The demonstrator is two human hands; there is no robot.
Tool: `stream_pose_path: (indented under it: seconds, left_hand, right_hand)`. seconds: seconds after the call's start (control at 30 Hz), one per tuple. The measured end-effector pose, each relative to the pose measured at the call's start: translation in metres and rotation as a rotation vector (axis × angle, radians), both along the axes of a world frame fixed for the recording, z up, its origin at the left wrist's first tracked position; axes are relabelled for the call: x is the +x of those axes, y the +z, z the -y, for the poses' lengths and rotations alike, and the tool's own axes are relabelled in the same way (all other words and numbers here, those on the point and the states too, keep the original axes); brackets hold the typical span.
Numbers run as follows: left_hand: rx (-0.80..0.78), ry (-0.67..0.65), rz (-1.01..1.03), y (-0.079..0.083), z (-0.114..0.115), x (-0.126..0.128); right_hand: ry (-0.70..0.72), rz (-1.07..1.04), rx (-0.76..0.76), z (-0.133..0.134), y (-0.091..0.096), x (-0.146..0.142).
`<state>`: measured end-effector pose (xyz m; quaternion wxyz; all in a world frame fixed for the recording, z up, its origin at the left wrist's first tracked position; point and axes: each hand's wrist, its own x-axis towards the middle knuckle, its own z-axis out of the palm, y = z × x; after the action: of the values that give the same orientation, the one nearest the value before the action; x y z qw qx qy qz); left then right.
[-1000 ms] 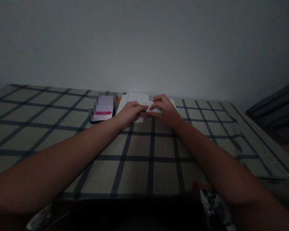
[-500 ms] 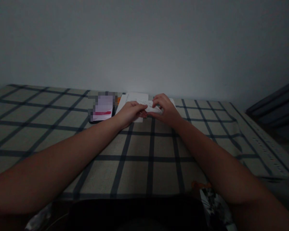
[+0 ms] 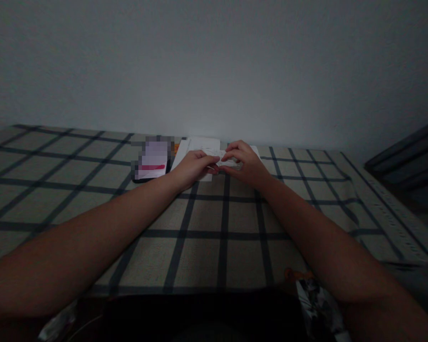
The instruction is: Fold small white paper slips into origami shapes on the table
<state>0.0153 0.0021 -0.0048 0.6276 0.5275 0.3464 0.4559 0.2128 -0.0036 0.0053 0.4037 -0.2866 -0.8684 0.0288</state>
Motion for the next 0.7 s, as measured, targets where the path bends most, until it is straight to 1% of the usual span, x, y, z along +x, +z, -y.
stream_pose_path:
  seconds: [0.17, 0.43, 0.6, 0.7]
  left_hand:
    - [0.011, 0.004, 0.007, 0.0008, 0.0013, 0.0006]
    - [0.029, 0.022, -0.121, 0.0032, 0.0028, 0.0008]
    - [0.059, 0.031, -0.130, 0.0006, 0.0012, -0.0003]
    - [0.054, 0.002, -0.097, -0.0008, 0.0000, -0.0009]
  right_hand:
    - [-0.005, 0.007, 0.005, 0.0020, 0.0013, -0.0007]
    - [-0.005, 0.021, 0.002, 0.0027, 0.0015, -0.0003]
    - [-0.003, 0.017, 0.005, 0.0017, 0.0009, 0.0002]
    - [-0.024, 0.014, 0.013, 0.0017, 0.0012, 0.0002]
